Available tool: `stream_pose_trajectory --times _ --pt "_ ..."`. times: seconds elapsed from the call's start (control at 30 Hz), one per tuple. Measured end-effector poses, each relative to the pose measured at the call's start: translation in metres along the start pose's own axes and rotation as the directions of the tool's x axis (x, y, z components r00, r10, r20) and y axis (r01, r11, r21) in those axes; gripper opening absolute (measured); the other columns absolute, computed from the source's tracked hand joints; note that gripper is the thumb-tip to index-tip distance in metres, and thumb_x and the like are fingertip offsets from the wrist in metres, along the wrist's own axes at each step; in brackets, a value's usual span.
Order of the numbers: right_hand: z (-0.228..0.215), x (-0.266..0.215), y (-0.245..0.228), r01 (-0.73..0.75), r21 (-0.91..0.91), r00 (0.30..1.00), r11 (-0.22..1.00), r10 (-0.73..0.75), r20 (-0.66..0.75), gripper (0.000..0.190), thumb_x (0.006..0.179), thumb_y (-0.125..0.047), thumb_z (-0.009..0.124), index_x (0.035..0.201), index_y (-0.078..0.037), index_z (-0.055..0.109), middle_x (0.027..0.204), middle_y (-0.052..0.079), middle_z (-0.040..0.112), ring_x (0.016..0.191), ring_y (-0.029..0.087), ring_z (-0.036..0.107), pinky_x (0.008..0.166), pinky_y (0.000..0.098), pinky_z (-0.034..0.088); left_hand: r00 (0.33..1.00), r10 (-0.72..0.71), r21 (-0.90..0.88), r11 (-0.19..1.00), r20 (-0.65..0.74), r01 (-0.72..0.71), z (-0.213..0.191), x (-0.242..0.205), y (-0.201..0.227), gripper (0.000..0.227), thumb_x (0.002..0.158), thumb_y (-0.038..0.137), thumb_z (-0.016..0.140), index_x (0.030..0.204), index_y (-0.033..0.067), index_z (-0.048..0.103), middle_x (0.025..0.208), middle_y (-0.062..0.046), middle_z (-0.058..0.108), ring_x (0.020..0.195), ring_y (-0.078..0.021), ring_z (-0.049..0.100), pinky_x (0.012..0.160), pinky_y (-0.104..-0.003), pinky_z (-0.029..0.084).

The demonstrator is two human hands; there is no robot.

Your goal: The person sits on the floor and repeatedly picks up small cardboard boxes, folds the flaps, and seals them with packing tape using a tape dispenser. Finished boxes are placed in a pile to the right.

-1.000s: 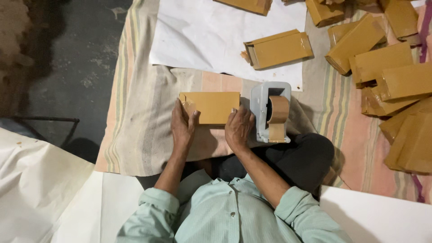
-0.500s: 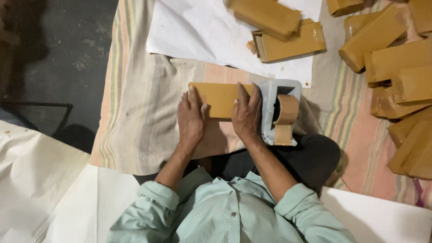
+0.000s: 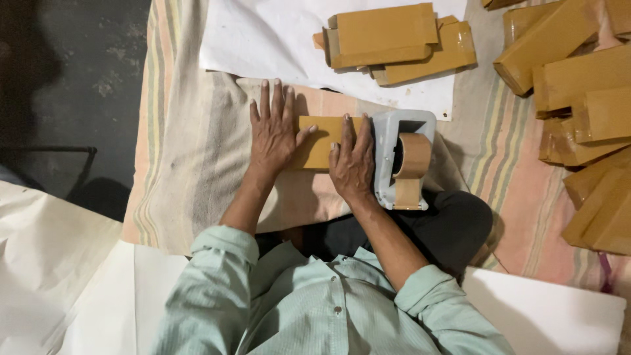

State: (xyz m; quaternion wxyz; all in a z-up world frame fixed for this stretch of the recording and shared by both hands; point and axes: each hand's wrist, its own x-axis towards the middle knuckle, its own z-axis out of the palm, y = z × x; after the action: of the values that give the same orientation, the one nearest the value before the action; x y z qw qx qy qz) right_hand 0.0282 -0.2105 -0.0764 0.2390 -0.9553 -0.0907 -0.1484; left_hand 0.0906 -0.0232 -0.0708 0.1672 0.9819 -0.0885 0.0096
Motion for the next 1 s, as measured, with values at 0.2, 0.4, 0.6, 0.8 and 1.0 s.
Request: stream_pose_trajectory --times 0.2,0.4,0.6,0.8,1.0 --pt "0.003 -0.007 0.005 -0.029 0.064 0.999 0.998 0.031 -0.032 0.059 0.104 -0.015 0.059 0.158 -0.004 0.038 0.160 0.031 0.030 0.143 0.050 0.039 0.117 0.0529 0.039 0.990 0.141 0.001 0.990 0.012 -0.141 -0.025 -0.052 0.013 0.123 0.071 0.077 0.071 0.153 -0.0074 0.034 0.160 -0.036 0.024 0.152 -0.0514 0.013 0.127 -0.055 0.016" --pt "-0.005 -0.001 0.003 0.022 0.177 0.998 0.984 -0.012 -0.061 0.067 0.100 -0.020 0.067 0.158 -0.005 0.036 0.161 0.028 0.026 0.146 0.050 0.036 0.120 0.0555 0.038 0.988 0.151 -0.103 0.983 -0.008 -0.151 -0.041 -0.052 0.018 0.135 0.047 0.056 0.097 0.152 -0.0041 0.037 0.153 -0.033 0.033 0.146 -0.0530 0.022 0.121 -0.055 0.025" --pt "-0.021 -0.016 -0.004 0.129 0.151 0.984 0.980 -0.145 0.102 0.099 0.064 -0.036 0.088 0.147 -0.006 0.044 0.154 0.035 0.018 0.137 0.057 0.027 0.109 0.0621 0.033 0.973 0.185 -0.114 0.979 0.137 -0.170 -0.044 -0.044 0.000 0.128 0.046 0.038 0.099 0.153 0.0029 0.039 0.149 -0.025 0.041 0.143 -0.0451 0.035 0.118 -0.049 0.039" --pt "-0.026 -0.015 0.001 0.205 -0.062 0.972 0.977 -0.195 0.134 0.068 0.092 -0.031 0.084 0.148 -0.011 0.052 0.161 0.009 0.039 0.145 0.038 0.040 0.122 0.0454 0.043 0.908 0.258 -0.108 0.966 0.329 -0.235 -0.071 -0.016 -0.032 0.107 0.061 0.041 0.096 0.149 0.0078 0.045 0.155 -0.023 0.040 0.142 -0.0407 0.040 0.117 -0.045 0.044" --pt "-0.025 -0.005 0.000 0.194 0.052 0.930 0.980 -0.200 0.308 0.070 0.073 -0.010 0.079 0.138 0.001 0.054 0.150 0.025 0.039 0.129 0.048 0.042 0.103 0.0485 0.044 0.881 0.146 0.059 0.980 0.451 -0.192 -0.076 -0.034 -0.022 0.131 0.051 0.035 0.099 0.158 0.0116 0.027 0.161 -0.027 0.024 0.145 -0.0427 0.025 0.112 -0.044 0.039"
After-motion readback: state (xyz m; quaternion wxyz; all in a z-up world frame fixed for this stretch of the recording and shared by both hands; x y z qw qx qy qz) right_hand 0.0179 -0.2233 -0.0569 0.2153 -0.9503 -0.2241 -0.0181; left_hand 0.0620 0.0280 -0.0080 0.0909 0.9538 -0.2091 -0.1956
